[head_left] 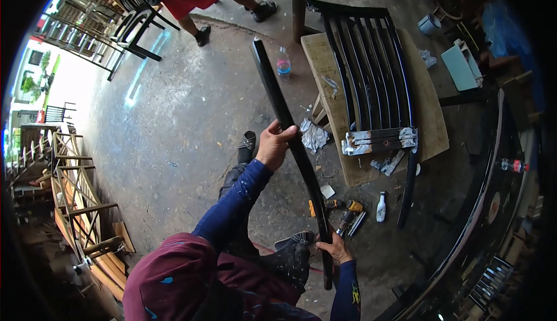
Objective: Applying adhesive and fitting wooden slats into a chair backrest frame.
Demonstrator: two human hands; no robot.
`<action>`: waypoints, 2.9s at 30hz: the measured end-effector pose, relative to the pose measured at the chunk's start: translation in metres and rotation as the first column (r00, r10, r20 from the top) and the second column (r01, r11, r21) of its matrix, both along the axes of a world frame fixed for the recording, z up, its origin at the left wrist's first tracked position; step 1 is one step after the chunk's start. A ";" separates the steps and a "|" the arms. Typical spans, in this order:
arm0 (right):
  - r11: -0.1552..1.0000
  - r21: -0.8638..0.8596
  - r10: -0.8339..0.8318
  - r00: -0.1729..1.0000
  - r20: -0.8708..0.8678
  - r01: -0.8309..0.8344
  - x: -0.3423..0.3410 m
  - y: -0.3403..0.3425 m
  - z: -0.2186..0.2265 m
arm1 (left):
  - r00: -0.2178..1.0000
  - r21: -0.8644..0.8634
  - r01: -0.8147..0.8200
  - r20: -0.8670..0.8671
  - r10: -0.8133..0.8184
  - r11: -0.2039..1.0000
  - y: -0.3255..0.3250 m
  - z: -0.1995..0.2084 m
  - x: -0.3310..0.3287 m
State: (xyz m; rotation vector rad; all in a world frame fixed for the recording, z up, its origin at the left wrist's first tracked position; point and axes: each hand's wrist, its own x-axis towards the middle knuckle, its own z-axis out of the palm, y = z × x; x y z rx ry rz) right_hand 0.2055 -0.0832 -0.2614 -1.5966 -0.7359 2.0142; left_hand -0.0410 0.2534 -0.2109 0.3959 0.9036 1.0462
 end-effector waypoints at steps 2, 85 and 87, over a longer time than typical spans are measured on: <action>0.999 -0.001 0.044 0.965 0.259 -0.045 -0.014 0.005 -0.004 | 0.999 -0.005 0.022 -0.035 -0.023 1.000 0.018 0.011 0.008; 0.911 -0.105 0.012 0.227 0.974 0.399 -0.233 0.155 0.043 | 0.742 -0.219 0.576 -0.265 -0.616 0.787 0.305 -0.035 0.028; 0.904 -0.065 -0.031 0.216 0.976 0.422 -0.234 0.166 0.043 | 0.732 -0.218 0.583 -0.276 -0.622 0.783 0.307 -0.038 0.024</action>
